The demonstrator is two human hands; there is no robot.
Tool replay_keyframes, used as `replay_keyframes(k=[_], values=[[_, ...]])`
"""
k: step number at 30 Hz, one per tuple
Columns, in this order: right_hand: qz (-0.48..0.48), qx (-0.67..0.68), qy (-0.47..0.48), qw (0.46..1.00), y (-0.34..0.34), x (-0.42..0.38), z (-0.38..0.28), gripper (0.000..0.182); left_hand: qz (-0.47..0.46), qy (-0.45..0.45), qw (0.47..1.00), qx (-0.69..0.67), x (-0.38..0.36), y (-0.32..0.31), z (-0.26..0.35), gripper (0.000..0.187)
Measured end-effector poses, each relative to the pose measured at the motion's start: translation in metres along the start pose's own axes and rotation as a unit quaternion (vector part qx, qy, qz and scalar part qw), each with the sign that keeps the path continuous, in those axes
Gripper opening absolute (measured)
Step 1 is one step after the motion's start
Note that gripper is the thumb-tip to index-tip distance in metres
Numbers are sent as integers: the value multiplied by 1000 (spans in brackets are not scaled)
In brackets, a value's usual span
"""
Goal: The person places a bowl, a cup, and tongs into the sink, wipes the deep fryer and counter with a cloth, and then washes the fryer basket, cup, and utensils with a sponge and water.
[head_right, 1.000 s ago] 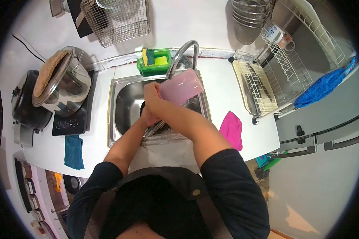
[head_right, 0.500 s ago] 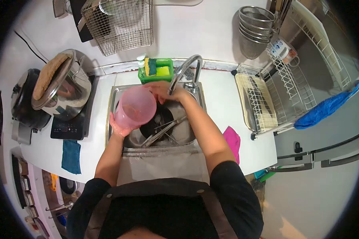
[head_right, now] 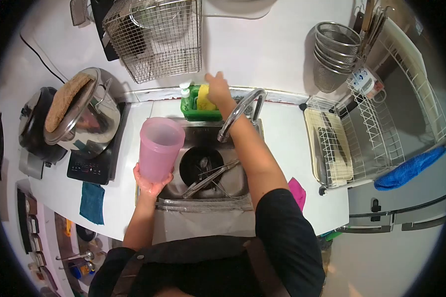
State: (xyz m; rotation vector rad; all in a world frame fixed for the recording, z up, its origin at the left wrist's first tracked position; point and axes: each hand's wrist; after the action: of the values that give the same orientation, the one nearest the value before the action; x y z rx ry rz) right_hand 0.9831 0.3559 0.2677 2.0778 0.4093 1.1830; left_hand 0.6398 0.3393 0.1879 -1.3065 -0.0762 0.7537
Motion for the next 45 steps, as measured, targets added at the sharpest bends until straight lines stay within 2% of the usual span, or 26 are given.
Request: replay_keyframes(k=[2, 3, 4, 6, 7, 9, 14, 16, 17, 21, 23, 24, 26, 27, 29, 30, 32, 33, 35, 36, 37, 38, 39, 41, 44, 45], values=[[-226, -43, 135, 964, -5, -7, -5, 34, 19, -3, 1000, -1, 0, 0, -2, 66], [-268, -74, 274, 921, -71, -11, 29, 21, 32, -9, 999, 0, 2, -3, -4, 62], [-271, -74, 274, 920, -73, -13, 29, 21, 34, -8, 999, -2, 5, -4, -6, 62], [-221, -39, 163, 961, -70, -19, 24, 19, 9, -8, 1000, 1, 9, -6, -7, 61], [-222, -36, 163, 961, -69, -17, 21, 19, 11, -10, 1000, 2, 11, -6, -8, 61], [-188, -5, 89, 978, -60, -11, 16, 15, 73, -18, 997, -9, 16, -7, -10, 59], [-172, 13, 50, 984, -8, 20, -3, 24, 21, -22, 999, 17, 18, -16, -1, 64], [-373, -6, 51, 927, 2, 16, -11, 18, 9, -8, 1000, 20, 14, -14, -4, 63], [-415, 77, 125, 898, -12, 6, 2, 22, 26, -10, 999, 18, 16, -15, -4, 59], [-372, 117, 145, 909, -56, -6, 18, 24, 72, -18, 997, 6, 24, -23, -8, 55], [-282, 77, 154, 944, -70, -6, 21, 23, 94, -25, 995, 11, 21, -31, -12, 55], [-277, 79, 153, 945, -61, 0, 16, 23, 113, -33, 993, 12, 21, -35, -11, 54], [-299, -20, 46, 953, -26, 13, -1, 18, 89, -24, 995, 22, 22, -29, -5, 53], [-300, -21, 47, 953, -22, 13, -2, 18, 69, -13, 997, 29, 22, -28, -4, 53], [-292, 18, 120, 949, -14, 8, -5, 13, 78, -9, 997, 27, 24, -26, -5, 53], [-292, 17, 119, 949, -28, 2, 5, 13, 84, -8, 996, 27, 26, -26, -5, 53], [-220, 210, 236, 923, -72, -14, 32, 16, 76, 3, 997, 24, 36, -13, -5, 55], [-220, 209, 237, 923, -57, -8, 26, 16, 70, 11, 997, 21, 41, -7, -7, 57], [-297, 6, 295, 908, -14, 4, 4, 14, 77, 10, 997, 22, 42, -6, -10, 57], [-293, 5, 296, 909, -8, 4, 4, 14, 81, 6, 996, 21, 45, -8, -10, 57], [-196, 185, 182, 946, 0, 3, 5, 15, 77, 5, 997, 21, 46, -8, -8, 57], [-90, 356, 60, 928, 6, 0, 5, 16, 104, 15, 994, 30, 47, -8, -7, 54], [-90, 353, 62, 929, 7, -6, 4, 16, 132, 25, 990, 39, 47, -6, -7, 52], [-77, 311, 149, 936, 1, -24, 7, 20, 110, 34, 993, 29, 53, 0, -7, 48], [-110, 262, 197, 938, -10, -40, 0, 27, 115, 33, 992, 31, 56, -11, -15, 41], [-220, 241, 151, 933, -12, -38, -3, 30, 117, 29, 992, 46, 58, -11, -17, 41]])
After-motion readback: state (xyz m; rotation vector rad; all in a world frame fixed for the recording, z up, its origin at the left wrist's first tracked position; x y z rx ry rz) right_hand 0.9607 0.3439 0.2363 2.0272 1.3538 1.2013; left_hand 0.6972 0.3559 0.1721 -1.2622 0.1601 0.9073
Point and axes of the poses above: each hand's wrist, its own x-axis towards the middle knuckle, its own y-axis out of the back of the hand, z = x × y, and after that the axes turned 10 degrees about z, right-handed
